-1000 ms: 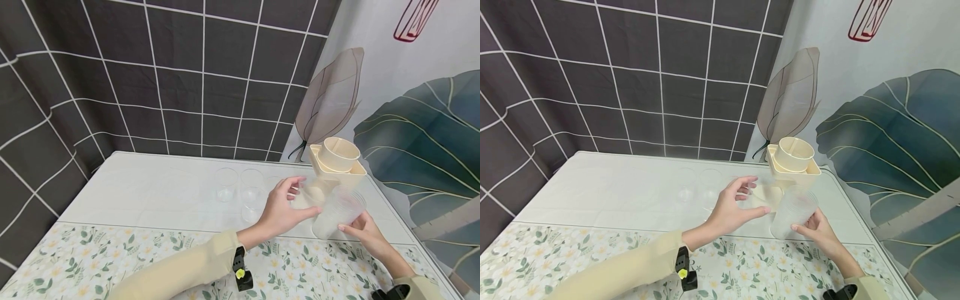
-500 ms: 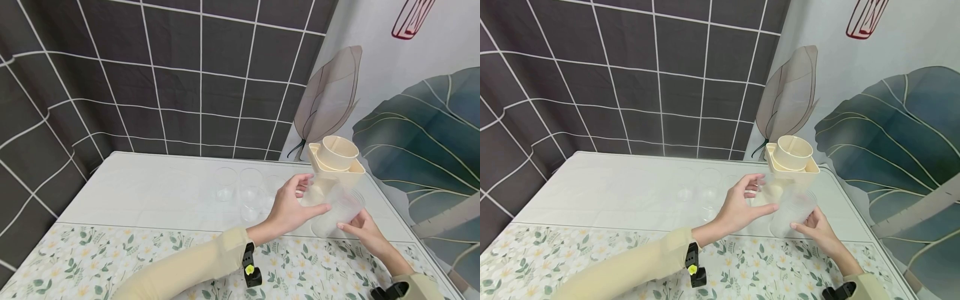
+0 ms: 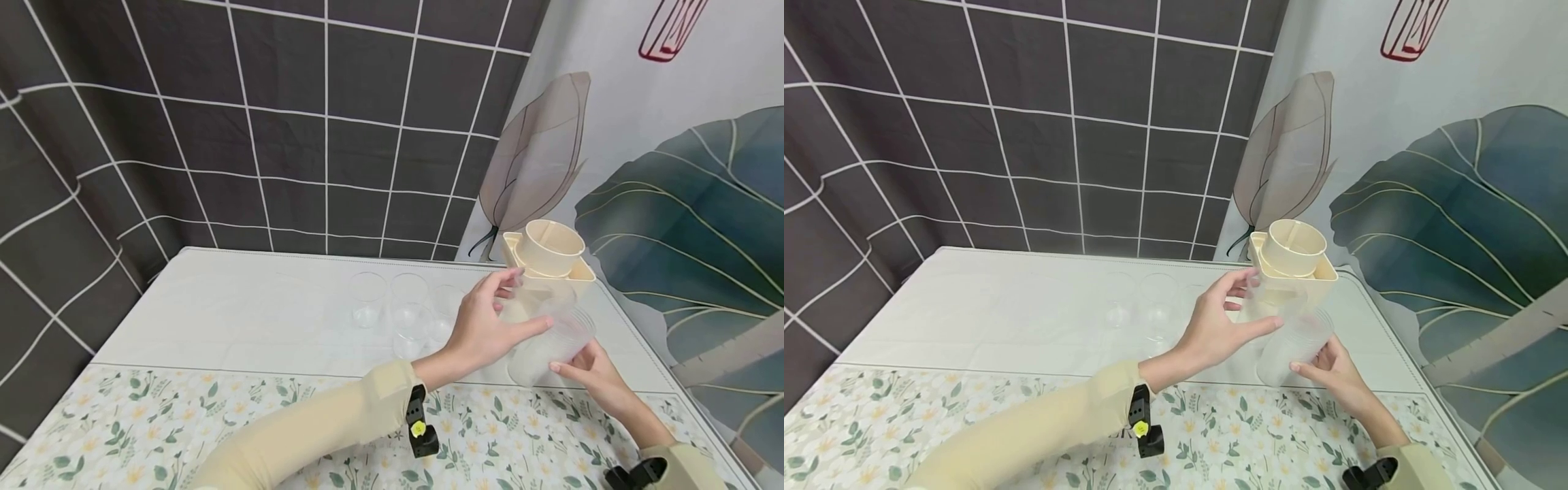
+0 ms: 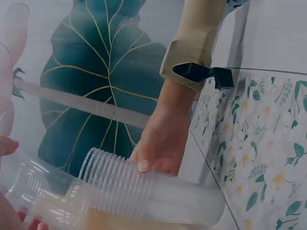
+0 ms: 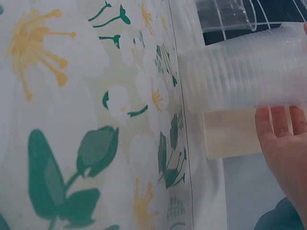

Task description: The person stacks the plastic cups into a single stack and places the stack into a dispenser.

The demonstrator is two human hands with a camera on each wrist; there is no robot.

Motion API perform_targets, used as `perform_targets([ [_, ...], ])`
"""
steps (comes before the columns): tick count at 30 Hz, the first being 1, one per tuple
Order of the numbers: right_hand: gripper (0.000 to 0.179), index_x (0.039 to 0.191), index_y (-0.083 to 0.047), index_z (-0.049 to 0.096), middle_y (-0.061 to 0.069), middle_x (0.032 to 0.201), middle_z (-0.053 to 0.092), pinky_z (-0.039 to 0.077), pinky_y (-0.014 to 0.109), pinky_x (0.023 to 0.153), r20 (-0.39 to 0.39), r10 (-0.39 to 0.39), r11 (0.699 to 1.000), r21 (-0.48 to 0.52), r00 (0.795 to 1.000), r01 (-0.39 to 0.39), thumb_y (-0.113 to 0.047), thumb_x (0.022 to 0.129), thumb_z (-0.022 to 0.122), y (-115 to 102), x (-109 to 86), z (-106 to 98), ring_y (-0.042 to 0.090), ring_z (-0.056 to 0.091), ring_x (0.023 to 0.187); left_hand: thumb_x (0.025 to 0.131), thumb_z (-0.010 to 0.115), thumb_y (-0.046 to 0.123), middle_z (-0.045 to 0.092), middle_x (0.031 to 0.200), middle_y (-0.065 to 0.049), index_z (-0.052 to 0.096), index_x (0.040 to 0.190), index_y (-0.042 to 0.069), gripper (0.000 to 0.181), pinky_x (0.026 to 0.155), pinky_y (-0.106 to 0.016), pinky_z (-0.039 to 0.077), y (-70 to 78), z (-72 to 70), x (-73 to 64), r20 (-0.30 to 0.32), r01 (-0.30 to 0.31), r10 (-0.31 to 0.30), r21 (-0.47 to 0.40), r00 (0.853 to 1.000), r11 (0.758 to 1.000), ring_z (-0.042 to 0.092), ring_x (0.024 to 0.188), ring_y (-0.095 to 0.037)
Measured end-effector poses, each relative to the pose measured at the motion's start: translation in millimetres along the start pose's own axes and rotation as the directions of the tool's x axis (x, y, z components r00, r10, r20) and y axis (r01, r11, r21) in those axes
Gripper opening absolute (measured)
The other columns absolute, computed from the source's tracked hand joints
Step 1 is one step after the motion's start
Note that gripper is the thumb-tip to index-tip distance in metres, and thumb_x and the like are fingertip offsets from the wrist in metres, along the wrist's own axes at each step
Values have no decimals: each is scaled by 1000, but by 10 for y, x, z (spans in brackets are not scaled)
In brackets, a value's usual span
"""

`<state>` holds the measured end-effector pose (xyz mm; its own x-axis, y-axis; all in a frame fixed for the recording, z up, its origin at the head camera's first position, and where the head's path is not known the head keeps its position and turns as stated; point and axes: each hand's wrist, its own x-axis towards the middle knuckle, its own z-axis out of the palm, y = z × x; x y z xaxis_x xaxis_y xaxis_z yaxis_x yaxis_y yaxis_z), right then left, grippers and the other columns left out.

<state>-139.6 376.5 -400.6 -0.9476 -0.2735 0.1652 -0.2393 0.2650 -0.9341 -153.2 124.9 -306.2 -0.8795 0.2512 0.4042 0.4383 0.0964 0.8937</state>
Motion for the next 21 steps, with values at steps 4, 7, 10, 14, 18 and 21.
perform_targets([
  [4, 73, 145, -26, 26, -23, 130, 45, 47, 7, 86, -1, 0, 1000, 14, 1000, 1, 10, 88, 55, 7, -5, -7, -14, 50, 114, 75, 81, 26, 61, 122, -4, 50, 136, 14, 69, 87, -15, 49, 45, 2, 50, -1, -18, 18, 0, 1000, 1000, 60, 106, -11],
  [7, 73, 145, -26, 26, -22, 131, 46, 47, 7, 87, 0, -6, 1000, 17, 1000, 6, 10, 88, 56, 10, -5, -11, -14, 50, 114, 75, 81, 26, 62, 121, -5, 51, 135, 15, 68, 86, -14, 49, 66, 11, 85, -3, -35, 35, 9, 999, 999, 60, 105, -10],
  [10, 74, 145, -26, 26, -22, 131, 45, 47, 7, 87, 6, -6, 1000, 16, 1000, 6, 10, 88, 56, 11, -3, -11, -14, 50, 114, 75, 81, 26, 62, 121, -4, 51, 135, 16, 67, 85, -12, 48, 93, 24, 119, -5, -48, 48, 24, 999, 999, 59, 105, -10],
  [14, 74, 145, -26, 25, -22, 131, 45, 47, 7, 87, 8, -6, 1000, 17, 1000, 6, 10, 88, 55, 13, -3, -12, -14, 50, 114, 75, 81, 28, 62, 120, -3, 51, 134, 16, 67, 85, -11, 48, 135, 52, 166, 2, -60, 60, 35, 998, 998, 59, 105, -8],
  [18, 73, 144, -26, 26, -22, 131, 46, 47, 7, 87, 9, -8, 1000, 19, 1000, 8, 11, 88, 55, 11, -3, -11, -13, 50, 114, 76, 81, 29, 61, 121, 1, 51, 134, 17, 67, 84, -10, 47, 173, 74, 205, 8, -62, 62, 43, 998, 997, 59, 106, -7],
  [21, 72, 144, -26, 27, -22, 131, 46, 47, 7, 87, 11, -13, 1000, 15, 1000, 13, 9, 88, 56, 9, 0, -9, -13, 50, 115, 76, 80, 30, 60, 122, 3, 51, 135, 18, 67, 84, -8, 46, 195, 84, 232, 11, -61, 61, 46, 998, 997, 58, 105, -5],
])
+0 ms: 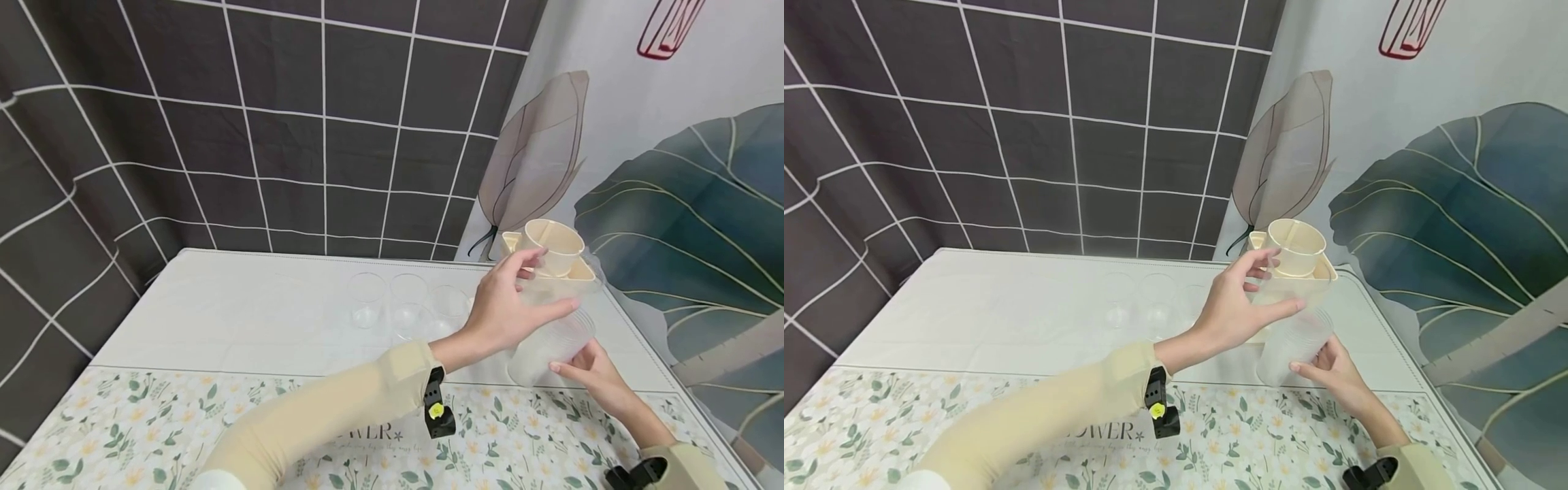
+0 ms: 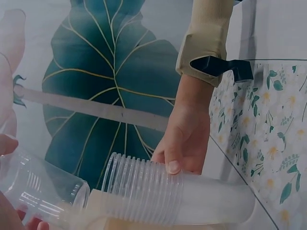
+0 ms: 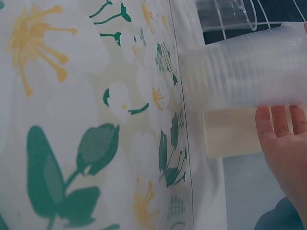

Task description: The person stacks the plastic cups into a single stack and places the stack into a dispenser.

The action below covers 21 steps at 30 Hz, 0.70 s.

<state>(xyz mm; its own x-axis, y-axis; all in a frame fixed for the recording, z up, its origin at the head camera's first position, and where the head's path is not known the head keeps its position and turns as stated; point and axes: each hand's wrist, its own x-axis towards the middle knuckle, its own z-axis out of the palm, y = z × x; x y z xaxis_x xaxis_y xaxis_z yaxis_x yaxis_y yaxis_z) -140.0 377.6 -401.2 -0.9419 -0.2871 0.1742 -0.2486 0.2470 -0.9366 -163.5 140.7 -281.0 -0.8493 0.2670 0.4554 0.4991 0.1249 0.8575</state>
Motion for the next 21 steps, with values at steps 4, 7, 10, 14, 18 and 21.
perform_targets([
  [4, 73, 145, -26, 26, -22, 132, 45, 46, 6, 88, 4, -8, 1000, 3, 1000, 8, 8, 89, 57, 2, 1, -6, -14, 49, 116, 76, 80, 29, 60, 123, 2, 51, 135, 18, 67, 84, -7, 45, 28, 17, 35, 4, -9, 9, 0, 1000, 1000, 58, 105, -5],
  [7, 74, 146, -25, 25, -22, 133, 44, 46, 6, 88, 8, -12, 1000, 2, 1000, 12, 10, 89, 56, -2, 13, -11, -14, 49, 116, 76, 80, 29, 60, 122, 1, 50, 135, 19, 66, 83, -7, 45, 50, 21, 61, 0, -18, 18, -3, 1000, 1000, 58, 104, -3],
  [10, 74, 146, -24, 25, -22, 133, 44, 46, 6, 88, 10, -12, 1000, -3, 1000, 12, 11, 88, 54, -10, 23, -12, -14, 48, 117, 76, 80, 29, 61, 122, 0, 50, 135, 18, 67, 82, -7, 45, 63, 19, 85, -8, -27, 27, -1, 1000, 1000, 57, 103, -1],
  [14, 73, 145, -25, 26, -22, 132, 44, 46, 6, 88, 7, -1, 1000, -4, 1000, 1, 12, 88, 54, -9, 18, -10, -14, 48, 116, 76, 80, 28, 62, 122, 0, 50, 135, 16, 67, 82, -6, 45, 63, 30, 105, -9, -36, 36, -2, 999, 999, 59, 105, -6],
  [18, 72, 144, -25, 28, -23, 131, 45, 45, 5, 88, -1, 4, 1000, -9, 1000, -4, 11, 88, 54, -7, 11, -8, -14, 49, 115, 76, 80, 27, 62, 124, 0, 49, 135, 15, 67, 84, -5, 45, 61, 49, 126, -4, -51, 50, -7, 999, 999, 59, 106, -5],
  [21, 71, 143, -26, 29, -22, 131, 45, 45, 5, 88, -2, 3, 1000, -6, 1000, -3, 11, 88, 54, -7, 10, -6, -14, 49, 115, 76, 80, 27, 61, 126, 0, 49, 136, 14, 68, 84, -4, 44, 62, 70, 142, 3, -66, 66, -13, 998, 998, 58, 105, -2],
])
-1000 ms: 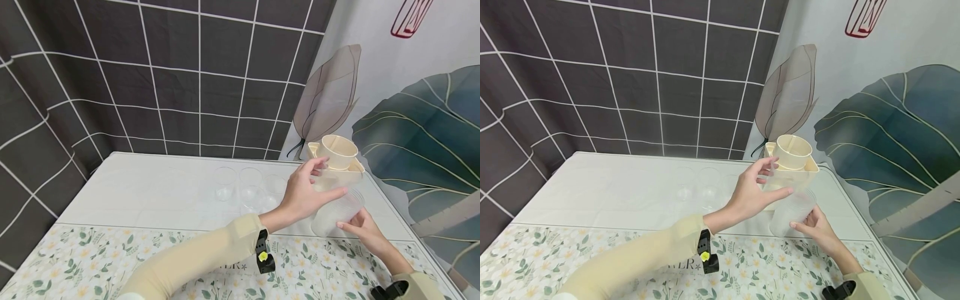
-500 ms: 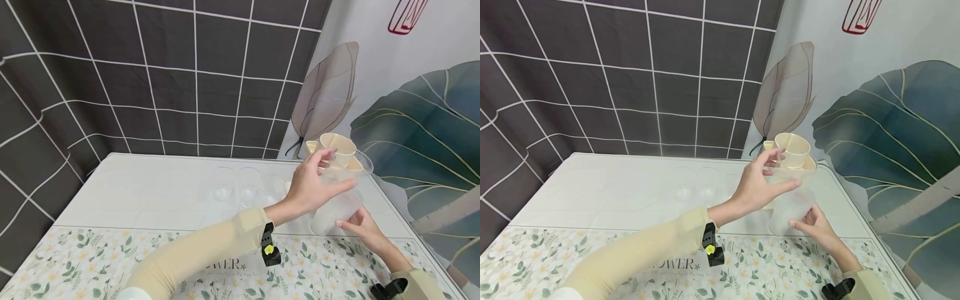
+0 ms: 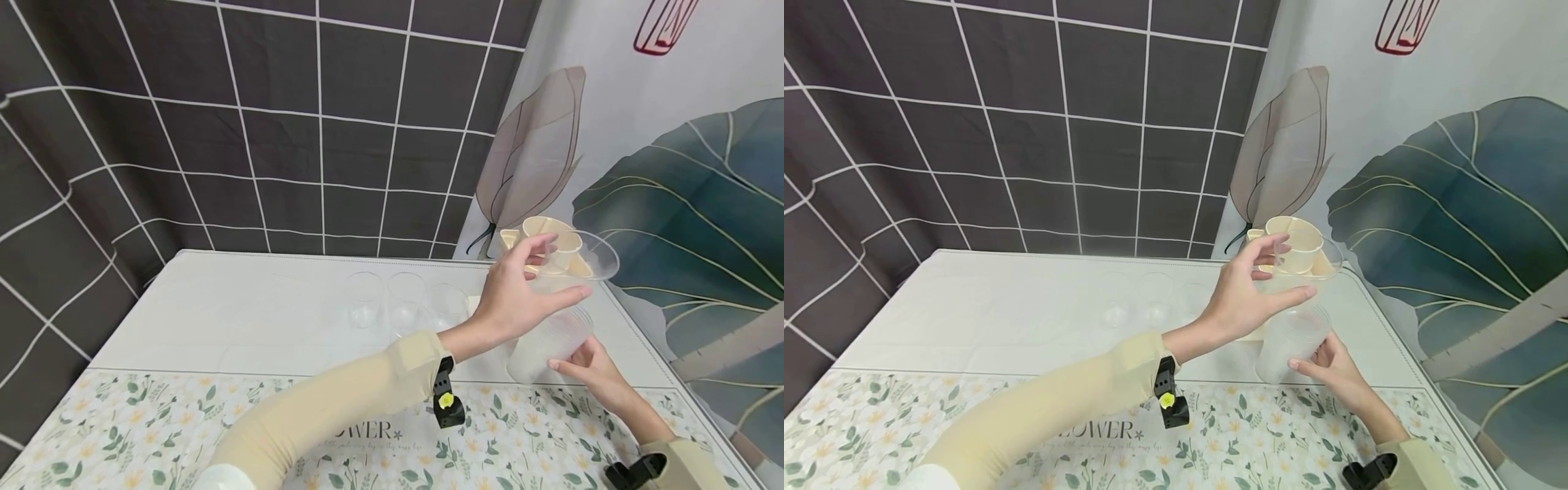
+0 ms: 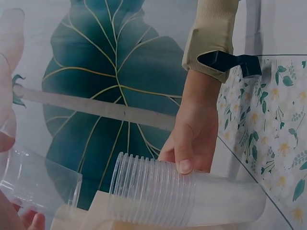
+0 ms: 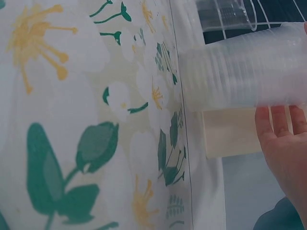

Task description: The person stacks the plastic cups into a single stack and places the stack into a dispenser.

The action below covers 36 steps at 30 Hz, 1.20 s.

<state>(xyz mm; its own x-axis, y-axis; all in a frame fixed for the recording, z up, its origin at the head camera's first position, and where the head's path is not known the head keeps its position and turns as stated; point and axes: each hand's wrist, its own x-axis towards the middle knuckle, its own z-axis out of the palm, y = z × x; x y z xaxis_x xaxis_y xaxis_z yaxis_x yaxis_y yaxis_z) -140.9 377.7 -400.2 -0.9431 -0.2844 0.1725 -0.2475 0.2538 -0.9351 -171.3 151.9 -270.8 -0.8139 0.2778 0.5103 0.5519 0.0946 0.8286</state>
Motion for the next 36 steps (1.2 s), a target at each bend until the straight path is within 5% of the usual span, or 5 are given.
perform_targets([
  [20, 72, 143, -27, 29, -22, 130, 47, 48, 8, 84, -2, -4, 1000, 6, 1000, 4, 12, 88, 54, 8, 2, -9, -12, 52, 113, 80, 77, 26, 55, 137, 9, 46, 138, 19, 66, 91, -4, 42, -33, 172, 20, 115, 12, -6, -52, 993, 999, 58, 113, 1],
  [36, 71, 142, -28, 29, -23, 130, 46, 47, 7, 85, -4, 13, 1000, -12, 1000, -13, 10, 88, 55, 4, 2, -2, -13, 50, 113, 79, 78, 22, 60, 133, -4, 39, 141, 16, 74, 89, -4, 44, -225, 210, 40, 160, 8, 6, -87, 987, 996, 60, 109, -1],
])
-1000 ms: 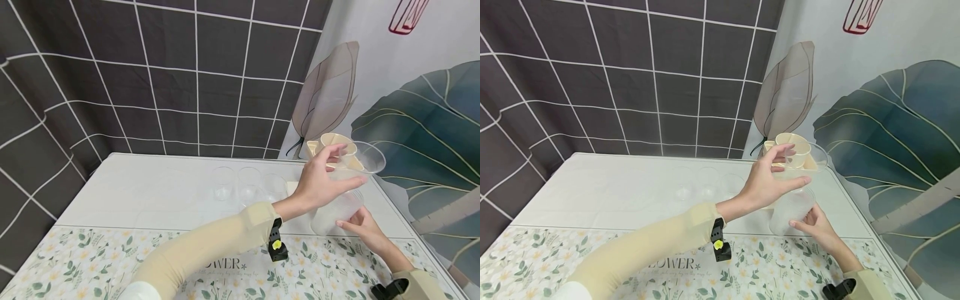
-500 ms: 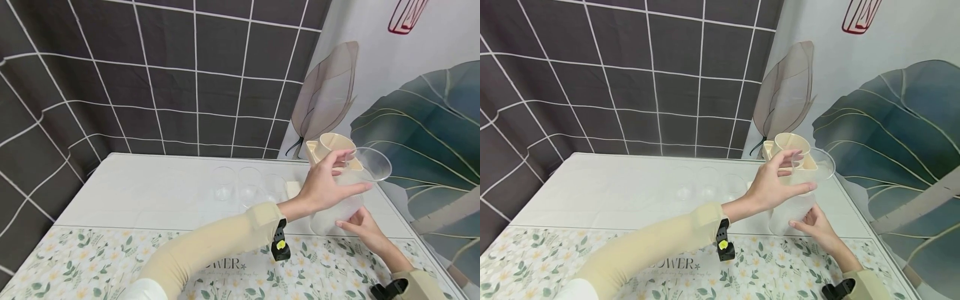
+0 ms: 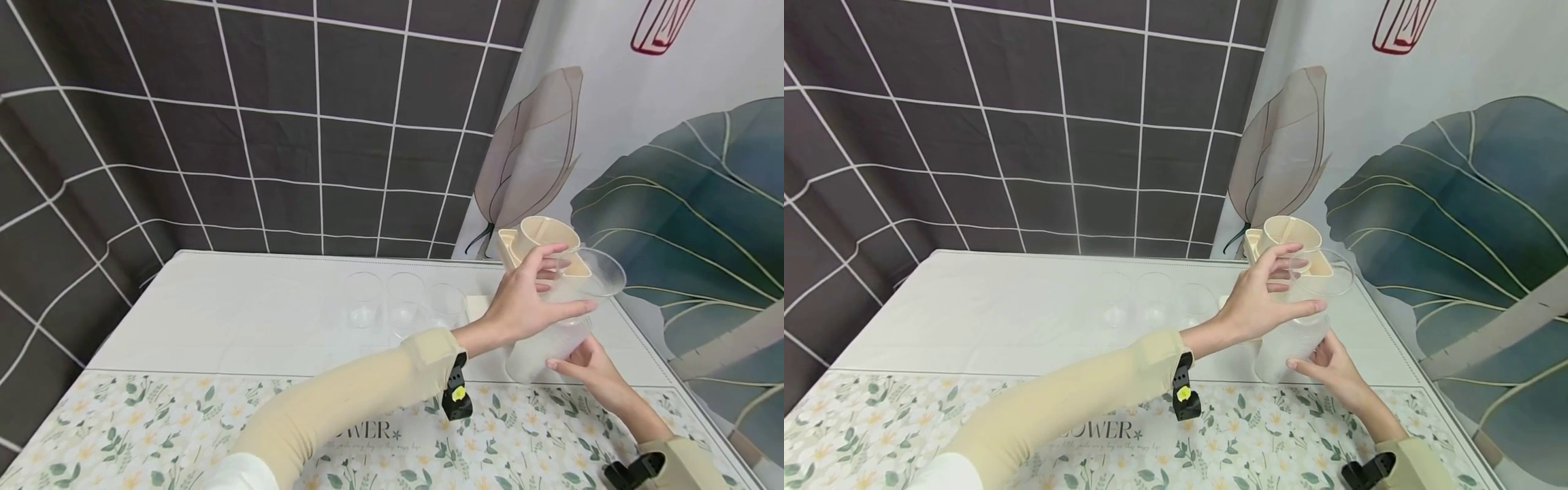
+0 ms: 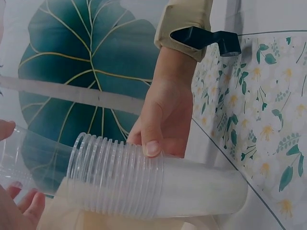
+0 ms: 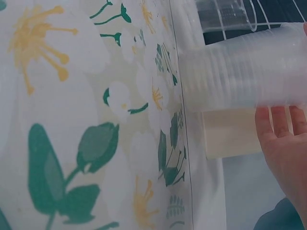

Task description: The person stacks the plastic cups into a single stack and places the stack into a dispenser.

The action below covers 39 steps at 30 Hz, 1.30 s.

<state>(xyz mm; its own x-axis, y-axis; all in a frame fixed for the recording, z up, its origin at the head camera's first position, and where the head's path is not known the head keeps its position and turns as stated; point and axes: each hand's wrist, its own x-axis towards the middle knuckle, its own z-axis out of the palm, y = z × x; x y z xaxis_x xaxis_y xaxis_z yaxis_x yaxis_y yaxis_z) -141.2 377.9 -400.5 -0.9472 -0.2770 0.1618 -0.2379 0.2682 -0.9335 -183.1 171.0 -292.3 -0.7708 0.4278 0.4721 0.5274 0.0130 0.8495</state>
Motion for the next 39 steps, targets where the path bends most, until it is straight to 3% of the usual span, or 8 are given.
perform_targets([
  [6, 73, 145, -27, 26, -22, 131, 44, 49, 9, 83, 2, 3, 1000, 4, 1000, -3, 10, 89, 55, 5, 4, -4, -12, 51, 113, 79, 79, 21, 61, 132, -5, 40, 141, 17, 73, 88, -4, 44, -36, 19, -4, 1, 7, -7, 11, 1000, 1000, 60, 109, -1],
  [20, 78, 148, -28, 20, -26, 133, 39, 48, 8, 84, -8, 21, 1000, -11, 1000, -21, 8, 89, 56, 9, -7, -6, -16, 47, 114, 77, 80, 29, 62, 126, 4, 45, 139, 20, 71, 85, -4, 43, -86, 57, -22, -13, 106, -105, 125, 994, 987, 59, 104, 1],
  [39, 74, 146, -28, 23, -29, 135, 34, 47, 6, 86, -2, 23, 1000, -21, 1000, -23, 7, 90, 56, 5, -14, 0, -21, 42, 116, 75, 81, 31, 60, 121, 5, 47, 137, 19, 72, 85, -5, 41, -204, 91, -107, -13, 135, -135, 181, 991, 974, 56, 105, 2],
])
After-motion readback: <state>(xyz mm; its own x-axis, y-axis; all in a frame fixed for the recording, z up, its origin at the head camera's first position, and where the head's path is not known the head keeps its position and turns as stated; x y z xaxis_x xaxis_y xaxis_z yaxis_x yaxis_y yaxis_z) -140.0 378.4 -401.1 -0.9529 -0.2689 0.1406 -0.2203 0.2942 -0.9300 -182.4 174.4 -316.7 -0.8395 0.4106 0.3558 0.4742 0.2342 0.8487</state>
